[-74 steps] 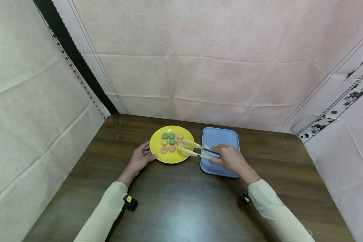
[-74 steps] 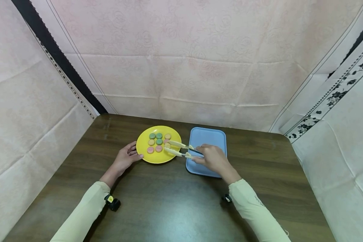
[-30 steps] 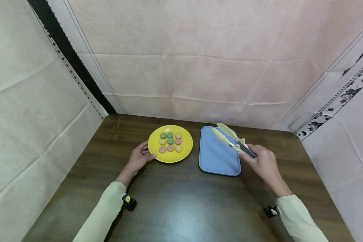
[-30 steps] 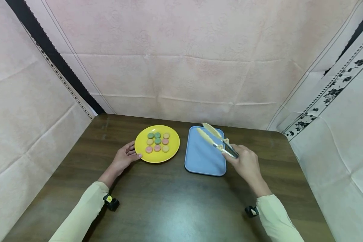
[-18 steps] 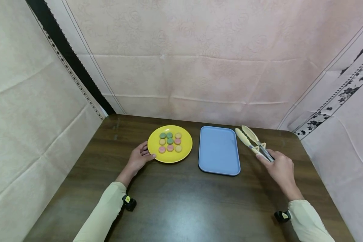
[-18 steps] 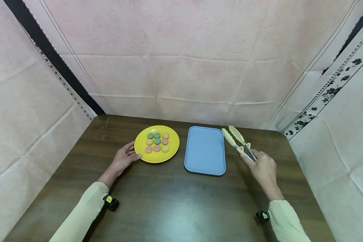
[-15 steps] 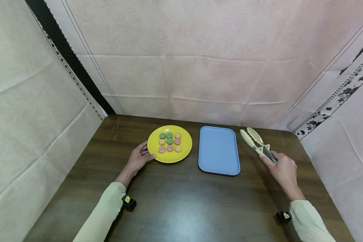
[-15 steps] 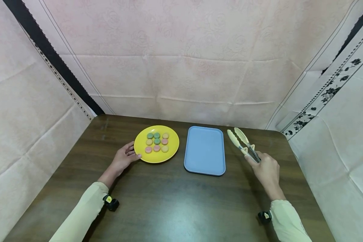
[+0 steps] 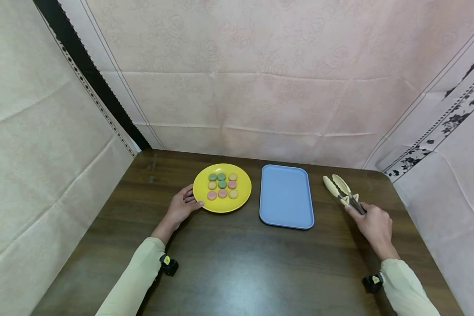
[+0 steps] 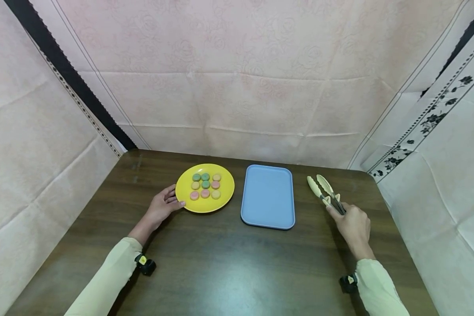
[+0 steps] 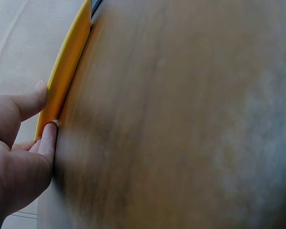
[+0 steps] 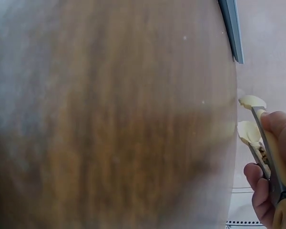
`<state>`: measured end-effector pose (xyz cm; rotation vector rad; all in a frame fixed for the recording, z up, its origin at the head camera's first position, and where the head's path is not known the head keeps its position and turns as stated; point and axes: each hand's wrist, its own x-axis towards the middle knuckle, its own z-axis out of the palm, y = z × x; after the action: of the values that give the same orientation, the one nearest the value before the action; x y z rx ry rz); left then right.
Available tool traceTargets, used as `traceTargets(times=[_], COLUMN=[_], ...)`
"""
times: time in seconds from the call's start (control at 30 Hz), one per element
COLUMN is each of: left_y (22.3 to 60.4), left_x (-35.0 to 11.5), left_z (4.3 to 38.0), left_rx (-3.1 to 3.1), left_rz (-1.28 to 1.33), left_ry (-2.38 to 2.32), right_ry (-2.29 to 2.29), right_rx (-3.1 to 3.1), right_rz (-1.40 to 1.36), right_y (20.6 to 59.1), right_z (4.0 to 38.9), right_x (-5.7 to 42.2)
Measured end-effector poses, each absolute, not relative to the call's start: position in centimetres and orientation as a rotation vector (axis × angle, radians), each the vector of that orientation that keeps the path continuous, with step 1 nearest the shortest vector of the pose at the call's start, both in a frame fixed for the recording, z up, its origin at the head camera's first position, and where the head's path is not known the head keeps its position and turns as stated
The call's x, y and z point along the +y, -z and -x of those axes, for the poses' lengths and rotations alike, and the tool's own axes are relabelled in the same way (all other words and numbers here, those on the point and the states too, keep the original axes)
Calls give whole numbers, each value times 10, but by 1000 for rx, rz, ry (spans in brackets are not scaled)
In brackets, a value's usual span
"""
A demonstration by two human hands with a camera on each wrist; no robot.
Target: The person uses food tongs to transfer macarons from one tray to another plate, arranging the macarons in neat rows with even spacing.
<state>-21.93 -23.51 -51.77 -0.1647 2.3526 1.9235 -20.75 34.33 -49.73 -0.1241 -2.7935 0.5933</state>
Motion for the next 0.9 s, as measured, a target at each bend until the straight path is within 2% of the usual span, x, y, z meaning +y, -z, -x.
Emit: traceTargets(times=[0.6,0.9], left_y=[517,507], left_x=[-233,-258], left_z=[225,221], left_rx=[2366,2409], left_rz=[145,167], left_ry=[-1877,-1855], right_ry=[-458,-389], right_rx=[-3008,-3103], right_rz=[231,127], right_y=[493,466], right_z=[207,243], right_x=[340,310])
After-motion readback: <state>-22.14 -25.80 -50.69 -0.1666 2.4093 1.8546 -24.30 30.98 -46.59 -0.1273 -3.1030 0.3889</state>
